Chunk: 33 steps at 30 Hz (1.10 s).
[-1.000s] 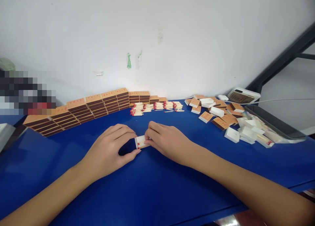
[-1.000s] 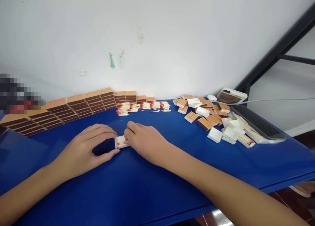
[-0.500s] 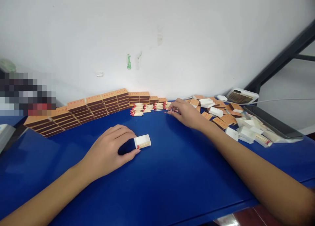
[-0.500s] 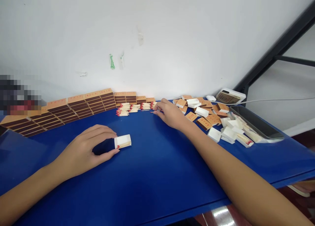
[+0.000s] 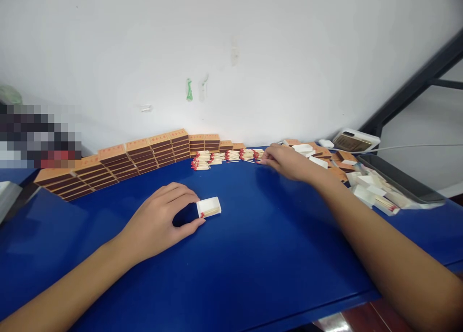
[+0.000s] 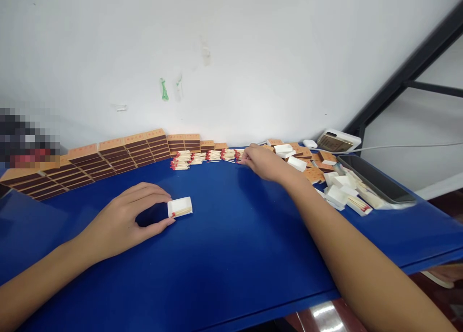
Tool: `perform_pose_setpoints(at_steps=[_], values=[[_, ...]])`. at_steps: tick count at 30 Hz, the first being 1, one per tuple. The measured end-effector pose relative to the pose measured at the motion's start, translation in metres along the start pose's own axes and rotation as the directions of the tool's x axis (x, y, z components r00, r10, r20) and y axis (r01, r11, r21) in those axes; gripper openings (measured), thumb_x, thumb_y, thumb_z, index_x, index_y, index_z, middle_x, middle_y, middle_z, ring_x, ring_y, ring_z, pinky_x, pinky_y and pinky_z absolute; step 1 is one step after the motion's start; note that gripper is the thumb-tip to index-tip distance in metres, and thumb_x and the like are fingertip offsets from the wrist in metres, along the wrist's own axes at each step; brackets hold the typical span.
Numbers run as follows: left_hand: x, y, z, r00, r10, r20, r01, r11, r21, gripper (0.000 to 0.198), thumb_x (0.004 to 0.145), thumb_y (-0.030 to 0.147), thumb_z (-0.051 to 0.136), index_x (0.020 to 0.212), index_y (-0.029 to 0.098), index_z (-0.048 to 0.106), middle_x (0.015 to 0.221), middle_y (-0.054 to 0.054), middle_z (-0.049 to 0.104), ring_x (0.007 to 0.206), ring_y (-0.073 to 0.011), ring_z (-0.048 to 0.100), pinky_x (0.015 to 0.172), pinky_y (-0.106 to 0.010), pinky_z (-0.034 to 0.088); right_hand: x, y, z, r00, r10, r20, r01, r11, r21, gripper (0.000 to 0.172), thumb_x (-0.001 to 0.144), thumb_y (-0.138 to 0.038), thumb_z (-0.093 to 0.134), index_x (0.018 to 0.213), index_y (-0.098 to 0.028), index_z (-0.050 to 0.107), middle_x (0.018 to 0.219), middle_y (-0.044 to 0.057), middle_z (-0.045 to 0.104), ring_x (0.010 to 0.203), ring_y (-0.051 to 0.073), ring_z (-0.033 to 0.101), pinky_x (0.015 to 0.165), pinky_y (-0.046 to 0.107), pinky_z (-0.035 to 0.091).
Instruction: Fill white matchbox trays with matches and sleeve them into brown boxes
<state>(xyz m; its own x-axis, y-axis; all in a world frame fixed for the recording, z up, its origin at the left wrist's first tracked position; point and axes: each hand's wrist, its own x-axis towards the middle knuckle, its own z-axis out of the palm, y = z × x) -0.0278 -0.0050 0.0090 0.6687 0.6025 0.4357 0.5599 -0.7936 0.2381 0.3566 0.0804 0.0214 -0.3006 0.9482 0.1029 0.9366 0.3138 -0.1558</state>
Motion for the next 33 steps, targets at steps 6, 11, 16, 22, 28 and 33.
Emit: perform_pose_setpoints(at_steps=[6,11,16,22,28,33], values=[[0.001,-0.001,0.0,1.0,-0.007,-0.001,0.007,1.0,-0.009,0.025,0.098,0.037,0.072,0.118,0.022,0.071,0.115,-0.006,0.076,0.111,-0.0251,0.068,0.096,-0.043,0.057,0.0,0.006,0.003,0.999,0.005,0.047,-0.005,1.0,-0.004,0.018,0.105,-0.024,0.05,0.093,-0.019,0.062,0.107,0.013,0.067,0.096,0.025,0.063,0.083,0.034,0.045],[0.002,-0.001,-0.001,1.0,-0.002,0.007,0.002,1.0,-0.01,0.024,0.099,0.037,0.071,0.118,0.022,0.071,0.115,-0.007,0.076,0.11,-0.0255,0.069,0.095,-0.044,0.057,0.001,0.014,0.007,1.0,-0.03,0.006,0.03,0.999,-0.012,0.014,0.102,-0.021,0.053,0.094,-0.019,0.065,0.106,0.013,0.067,0.094,0.026,0.063,0.082,0.035,0.045],[0.001,0.0,-0.001,1.0,-0.008,-0.001,0.008,1.0,-0.018,0.023,0.098,0.035,0.072,0.117,0.022,0.072,0.114,-0.007,0.076,0.11,-0.0258,0.069,0.095,-0.043,0.057,0.002,0.017,0.008,0.997,-0.066,-0.036,0.066,0.998,0.016,0.01,0.099,-0.021,0.059,0.1,-0.02,0.069,0.106,0.012,0.067,0.094,0.026,0.063,0.083,0.035,0.045],[0.001,0.0,-0.002,1.0,-0.014,0.005,0.014,0.999,-0.031,0.023,0.098,0.035,0.072,0.118,0.022,0.072,0.114,-0.007,0.076,0.11,-0.0258,0.069,0.095,-0.043,0.057,0.002,0.012,0.007,0.998,-0.05,-0.031,0.05,0.999,0.014,0.011,0.1,-0.024,0.06,0.098,-0.019,0.069,0.105,0.011,0.066,0.092,0.025,0.063,0.082,0.034,0.045],[0.0,0.0,-0.002,1.0,-0.005,0.008,0.005,1.0,-0.014,0.023,0.099,0.035,0.071,0.118,0.021,0.071,0.115,-0.007,0.075,0.11,-0.0252,0.068,0.095,-0.043,0.057,0.0,0.009,0.004,0.997,-0.069,-0.04,0.071,0.997,0.04,0.011,0.098,-0.023,0.062,0.101,-0.02,0.071,0.104,0.01,0.067,0.091,0.024,0.063,0.082,0.034,0.045],[0.001,0.0,-0.002,1.0,-0.013,0.019,0.013,1.0,-0.017,0.024,0.099,0.037,0.072,0.118,0.022,0.071,0.115,-0.007,0.075,0.11,-0.026,0.068,0.095,-0.043,0.057,0.001,0.007,0.004,0.998,-0.05,-0.038,0.052,0.998,0.042,0.01,0.096,-0.022,0.062,0.094,-0.02,0.072,0.098,0.01,0.067,0.087,0.023,0.062,0.079,0.033,0.044]])
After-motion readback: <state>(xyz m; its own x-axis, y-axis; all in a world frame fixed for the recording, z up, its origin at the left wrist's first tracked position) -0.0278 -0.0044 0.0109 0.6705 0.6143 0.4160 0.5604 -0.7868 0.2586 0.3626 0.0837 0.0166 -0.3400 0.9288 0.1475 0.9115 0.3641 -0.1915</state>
